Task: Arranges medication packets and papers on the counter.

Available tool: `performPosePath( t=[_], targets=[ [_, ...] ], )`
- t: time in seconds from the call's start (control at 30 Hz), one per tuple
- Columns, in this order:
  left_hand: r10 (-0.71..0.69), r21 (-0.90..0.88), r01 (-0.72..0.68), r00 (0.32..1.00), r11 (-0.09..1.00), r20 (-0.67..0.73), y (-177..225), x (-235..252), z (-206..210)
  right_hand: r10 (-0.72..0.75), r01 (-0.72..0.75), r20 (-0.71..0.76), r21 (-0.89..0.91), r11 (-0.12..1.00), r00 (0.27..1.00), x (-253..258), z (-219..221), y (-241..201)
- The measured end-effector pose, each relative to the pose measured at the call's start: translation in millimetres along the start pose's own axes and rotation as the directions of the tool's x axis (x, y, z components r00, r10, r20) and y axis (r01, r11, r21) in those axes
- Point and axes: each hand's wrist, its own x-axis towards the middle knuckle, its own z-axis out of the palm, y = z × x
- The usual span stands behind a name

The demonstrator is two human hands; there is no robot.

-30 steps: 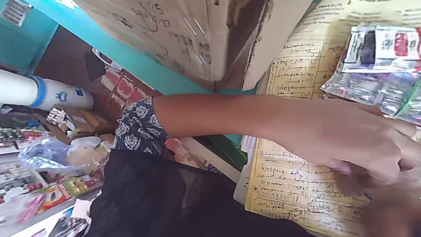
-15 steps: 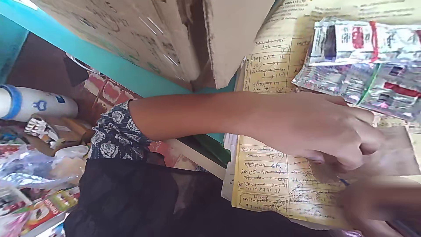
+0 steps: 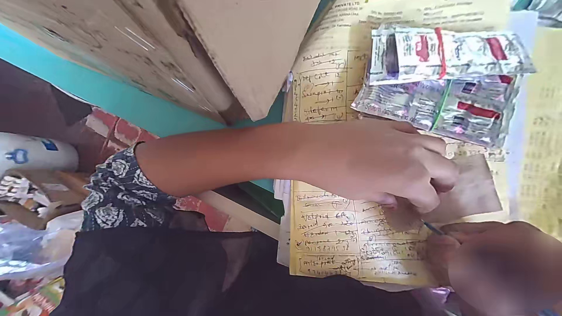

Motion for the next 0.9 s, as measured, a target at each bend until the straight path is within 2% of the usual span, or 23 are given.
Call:
performPosePath(
  t=[0.17, 0.3, 0.67, 0.9],
  targets=[
    [-0.031, -0.013, 0.031, 0.999, 0.999, -0.011, 3.5, -0.7, 0.0, -0.040, 0.037, 0.059, 0.046, 0.998, 0.997, -0.8, -8.5, 10.7],
    [-0.067, -0.030, 0.066, 0.997, 0.997, -0.024, 4.7, 0.4, 1.2, -0.069, 0.069, 0.008, 0.077, 0.995, 0.998, 0.4, -7.3, 20.2],
    [-0.103, -0.047, 0.106, 0.993, 0.993, 0.065, 7.8, 1.5, -5.5, -0.050, 0.050, -0.003, 0.068, 0.996, 0.999, 1.0, -7.3, 15.7],
    [-0.055, -0.018, 0.055, 0.998, 0.998, 0.025, 3.5, 1.0, -1.1, -0.002, 0.002, 0.004, 0.046, 0.999, 1.000, 3.0, -11.6, 13.2]
  ],
)
